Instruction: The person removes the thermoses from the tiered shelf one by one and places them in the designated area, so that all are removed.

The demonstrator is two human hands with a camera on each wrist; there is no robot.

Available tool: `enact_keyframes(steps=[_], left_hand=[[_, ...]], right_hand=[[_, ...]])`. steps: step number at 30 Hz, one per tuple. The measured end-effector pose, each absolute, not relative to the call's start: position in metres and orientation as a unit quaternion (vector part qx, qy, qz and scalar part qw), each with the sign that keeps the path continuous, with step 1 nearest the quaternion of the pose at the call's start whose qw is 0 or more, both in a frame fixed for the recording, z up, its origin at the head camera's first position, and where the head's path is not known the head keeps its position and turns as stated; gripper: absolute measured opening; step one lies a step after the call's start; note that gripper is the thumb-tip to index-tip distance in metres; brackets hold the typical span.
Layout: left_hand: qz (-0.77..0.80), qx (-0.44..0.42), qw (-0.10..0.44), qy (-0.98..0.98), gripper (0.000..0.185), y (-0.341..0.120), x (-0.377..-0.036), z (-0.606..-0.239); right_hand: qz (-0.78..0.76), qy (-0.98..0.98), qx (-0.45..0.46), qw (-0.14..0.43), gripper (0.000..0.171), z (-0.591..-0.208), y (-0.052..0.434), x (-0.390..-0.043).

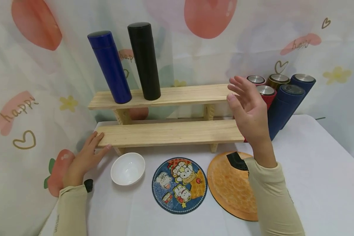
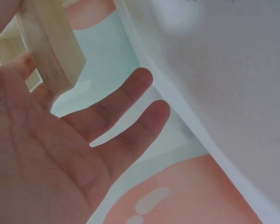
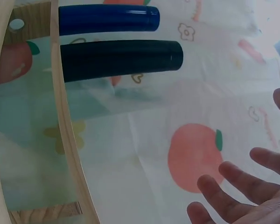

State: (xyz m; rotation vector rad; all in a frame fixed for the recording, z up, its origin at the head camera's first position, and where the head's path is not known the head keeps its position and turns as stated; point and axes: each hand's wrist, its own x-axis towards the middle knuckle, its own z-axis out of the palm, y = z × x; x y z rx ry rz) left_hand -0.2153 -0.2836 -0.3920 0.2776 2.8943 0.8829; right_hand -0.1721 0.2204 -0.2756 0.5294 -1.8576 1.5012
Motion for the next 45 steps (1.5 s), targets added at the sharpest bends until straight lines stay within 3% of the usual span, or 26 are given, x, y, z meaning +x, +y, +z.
enact_keyframes(steps=[32,45], left_hand=[[0.297,0.086,0.049,0.950,0.089,-0.280,-0.216,-0.398],[0.295,0.082,0.049,0.951,0.089,-0.283,-0.216,-0.393]], right_hand=[[0.592,-0.752,0.222,0.188,0.063,-0.259,0.134,-0.236],[0.626,-0.755,0.165,0.103,0.085,-0.239,0.115,-0.263]])
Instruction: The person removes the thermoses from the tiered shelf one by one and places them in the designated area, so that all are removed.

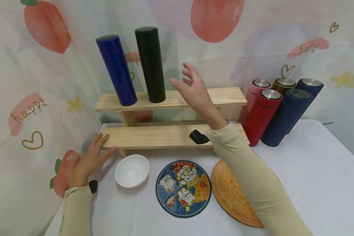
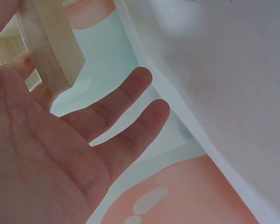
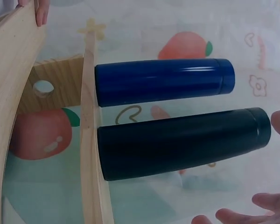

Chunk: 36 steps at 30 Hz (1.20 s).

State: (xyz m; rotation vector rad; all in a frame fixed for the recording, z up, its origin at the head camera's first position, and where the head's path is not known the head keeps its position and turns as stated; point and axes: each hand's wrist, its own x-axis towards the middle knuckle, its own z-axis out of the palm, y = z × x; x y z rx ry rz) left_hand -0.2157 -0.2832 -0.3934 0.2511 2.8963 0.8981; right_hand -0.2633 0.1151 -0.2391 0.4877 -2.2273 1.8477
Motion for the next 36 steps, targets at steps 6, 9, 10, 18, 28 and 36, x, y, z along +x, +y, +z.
enact_keyframes(steps=[6,9,10,18,28,36], left_hand=[[0.300,0.086,0.042,0.949,0.087,-0.283,-0.216,-0.393],[0.304,0.088,0.039,0.948,0.087,-0.283,-0.216,-0.393],[0.305,0.088,0.039,0.947,0.087,-0.283,-0.216,-0.393],[0.303,0.089,0.038,0.948,0.087,-0.285,-0.218,-0.395],[0.304,0.085,0.040,0.948,0.087,-0.283,-0.217,-0.392],[0.306,0.082,0.037,0.948,0.085,-0.283,-0.216,-0.392]], right_hand=[[0.637,-0.748,0.159,0.098,0.092,-0.236,0.103,-0.279],[0.648,-0.740,0.154,0.092,0.096,-0.236,0.095,-0.286],[0.651,-0.738,0.151,0.091,0.097,-0.236,0.092,-0.288],[0.676,-0.725,0.116,0.060,0.096,-0.236,0.071,-0.299],[0.715,-0.692,0.091,0.042,0.091,-0.233,0.051,-0.309],[0.709,-0.699,0.085,0.042,0.084,-0.229,0.044,-0.321]])
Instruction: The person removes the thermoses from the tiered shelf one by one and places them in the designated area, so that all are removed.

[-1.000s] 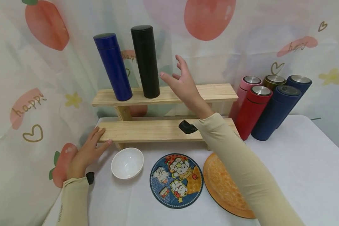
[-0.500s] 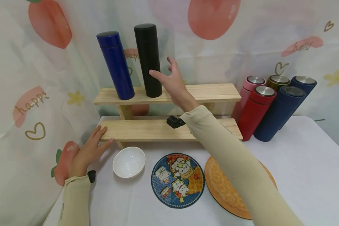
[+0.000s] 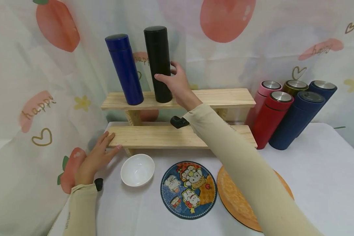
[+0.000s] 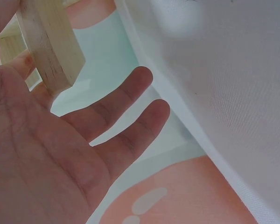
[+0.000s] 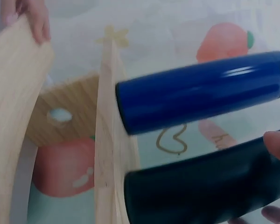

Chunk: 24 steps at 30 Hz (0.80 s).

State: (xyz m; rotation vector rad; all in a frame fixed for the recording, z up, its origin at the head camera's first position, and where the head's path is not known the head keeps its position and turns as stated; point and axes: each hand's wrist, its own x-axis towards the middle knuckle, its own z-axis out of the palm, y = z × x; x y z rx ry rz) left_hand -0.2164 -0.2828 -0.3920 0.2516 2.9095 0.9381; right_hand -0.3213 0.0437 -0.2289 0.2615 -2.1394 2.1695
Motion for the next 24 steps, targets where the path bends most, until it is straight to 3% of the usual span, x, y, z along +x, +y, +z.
enact_keyframes(steps=[12,24], left_hand=[[0.305,0.075,0.039,0.949,0.087,-0.282,-0.218,-0.393],[0.303,0.082,0.036,0.949,0.086,-0.283,-0.218,-0.394]], right_hand=[[0.674,-0.729,0.106,0.045,0.080,-0.227,0.044,-0.337],[0.659,-0.737,0.116,0.094,0.081,-0.238,0.047,-0.334]])
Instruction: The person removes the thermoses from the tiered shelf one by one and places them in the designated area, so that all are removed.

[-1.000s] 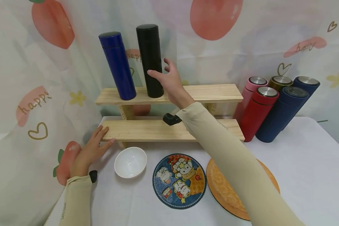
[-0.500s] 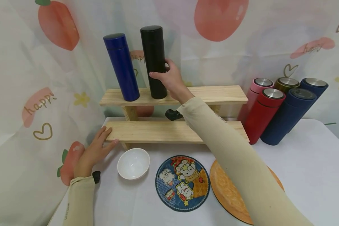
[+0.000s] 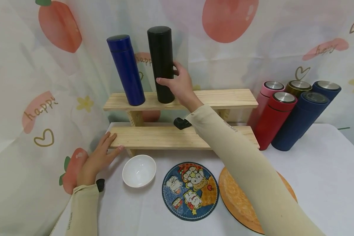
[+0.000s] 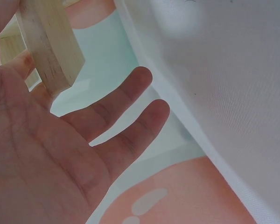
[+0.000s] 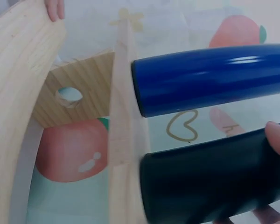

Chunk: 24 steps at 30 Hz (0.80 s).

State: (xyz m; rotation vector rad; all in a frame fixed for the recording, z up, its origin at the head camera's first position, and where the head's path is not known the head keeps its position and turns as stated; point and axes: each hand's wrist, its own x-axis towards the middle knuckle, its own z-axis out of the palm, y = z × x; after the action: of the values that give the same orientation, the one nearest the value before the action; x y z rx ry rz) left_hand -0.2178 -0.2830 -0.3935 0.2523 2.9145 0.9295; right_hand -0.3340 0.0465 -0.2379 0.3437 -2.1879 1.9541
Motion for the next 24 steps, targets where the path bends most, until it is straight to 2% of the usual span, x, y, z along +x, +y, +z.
enact_keyframes(steps=[8,24], left_hand=[[0.302,0.079,0.039,0.949,0.088,-0.284,-0.218,-0.394],[0.303,0.086,0.038,0.948,0.087,-0.282,-0.217,-0.395]], right_hand=[[0.670,-0.714,0.146,0.141,0.080,-0.248,0.050,-0.319],[0.680,-0.702,0.166,0.132,0.079,-0.246,0.073,-0.280]])
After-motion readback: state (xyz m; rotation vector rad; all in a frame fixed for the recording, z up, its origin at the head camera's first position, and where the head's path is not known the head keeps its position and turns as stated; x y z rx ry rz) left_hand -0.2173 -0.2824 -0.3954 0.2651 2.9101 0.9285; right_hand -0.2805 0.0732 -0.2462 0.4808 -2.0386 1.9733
